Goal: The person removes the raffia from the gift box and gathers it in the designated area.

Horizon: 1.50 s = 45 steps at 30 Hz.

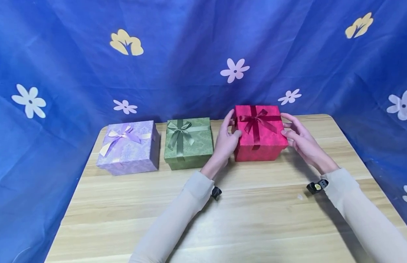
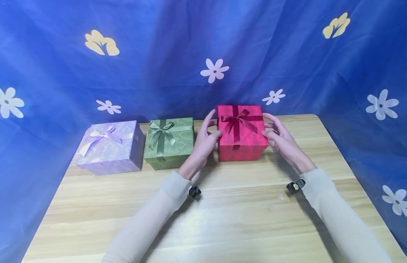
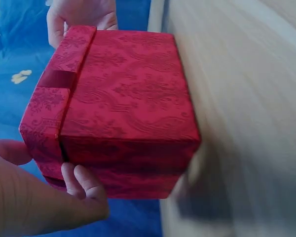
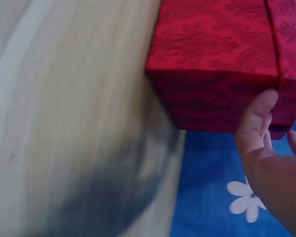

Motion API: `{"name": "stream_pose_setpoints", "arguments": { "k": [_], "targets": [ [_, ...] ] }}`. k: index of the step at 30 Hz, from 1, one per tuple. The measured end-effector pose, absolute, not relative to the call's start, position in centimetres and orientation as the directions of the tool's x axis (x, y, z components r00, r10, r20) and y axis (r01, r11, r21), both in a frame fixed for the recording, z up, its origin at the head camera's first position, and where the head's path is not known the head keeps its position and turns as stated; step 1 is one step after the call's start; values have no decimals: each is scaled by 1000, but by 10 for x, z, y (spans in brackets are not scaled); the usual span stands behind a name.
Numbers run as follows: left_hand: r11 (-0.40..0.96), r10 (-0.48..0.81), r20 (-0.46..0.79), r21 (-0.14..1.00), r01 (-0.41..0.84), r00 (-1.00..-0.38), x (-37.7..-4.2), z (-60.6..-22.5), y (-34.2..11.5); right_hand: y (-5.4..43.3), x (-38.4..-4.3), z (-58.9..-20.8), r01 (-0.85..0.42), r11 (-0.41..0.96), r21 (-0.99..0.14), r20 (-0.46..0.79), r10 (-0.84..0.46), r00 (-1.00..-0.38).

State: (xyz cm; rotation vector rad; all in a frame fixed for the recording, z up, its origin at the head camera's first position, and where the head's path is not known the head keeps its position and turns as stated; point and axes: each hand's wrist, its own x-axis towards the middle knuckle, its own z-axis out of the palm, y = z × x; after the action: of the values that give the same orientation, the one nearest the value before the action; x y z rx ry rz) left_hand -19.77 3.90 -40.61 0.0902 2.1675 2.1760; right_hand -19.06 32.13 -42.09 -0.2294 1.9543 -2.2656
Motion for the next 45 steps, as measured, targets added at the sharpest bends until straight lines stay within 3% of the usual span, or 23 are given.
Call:
{"name": "stream_pose_setpoints", "arguments": {
  "k": [10, 20, 29, 36, 41, 45],
  "targets": [
    [-59, 188, -61, 996, -73, -980, -179, -381, 27, 326, -166, -393, 55, -382, -922, 17, -182, -983],
    [-67, 191, -58, 995, -72, -980, -168, -371, 15, 332, -141, -387, 122, -323, -939, -74, -157, -985],
    [-102, 383, -17, 993, -60, -924, -149, -359, 0, 337, -118, -385, 0, -238, -971, 39, -158, -987],
    [-68, 502, -70, 990, -120, -862, -132, -353, -8, 346, -97, -390, -93, -83, -992, 109, -218, -970],
    [-105, 511, -69, 984, -142, -857, -121, -358, -13, 352, -89, -396, -121, -160, -980, 169, -337, -926],
    [-125, 504, -70, 980, -153, -861, -112, -367, -14, 353, -78, -401, -52, -262, -964, 158, -403, -902]
  ]
}}
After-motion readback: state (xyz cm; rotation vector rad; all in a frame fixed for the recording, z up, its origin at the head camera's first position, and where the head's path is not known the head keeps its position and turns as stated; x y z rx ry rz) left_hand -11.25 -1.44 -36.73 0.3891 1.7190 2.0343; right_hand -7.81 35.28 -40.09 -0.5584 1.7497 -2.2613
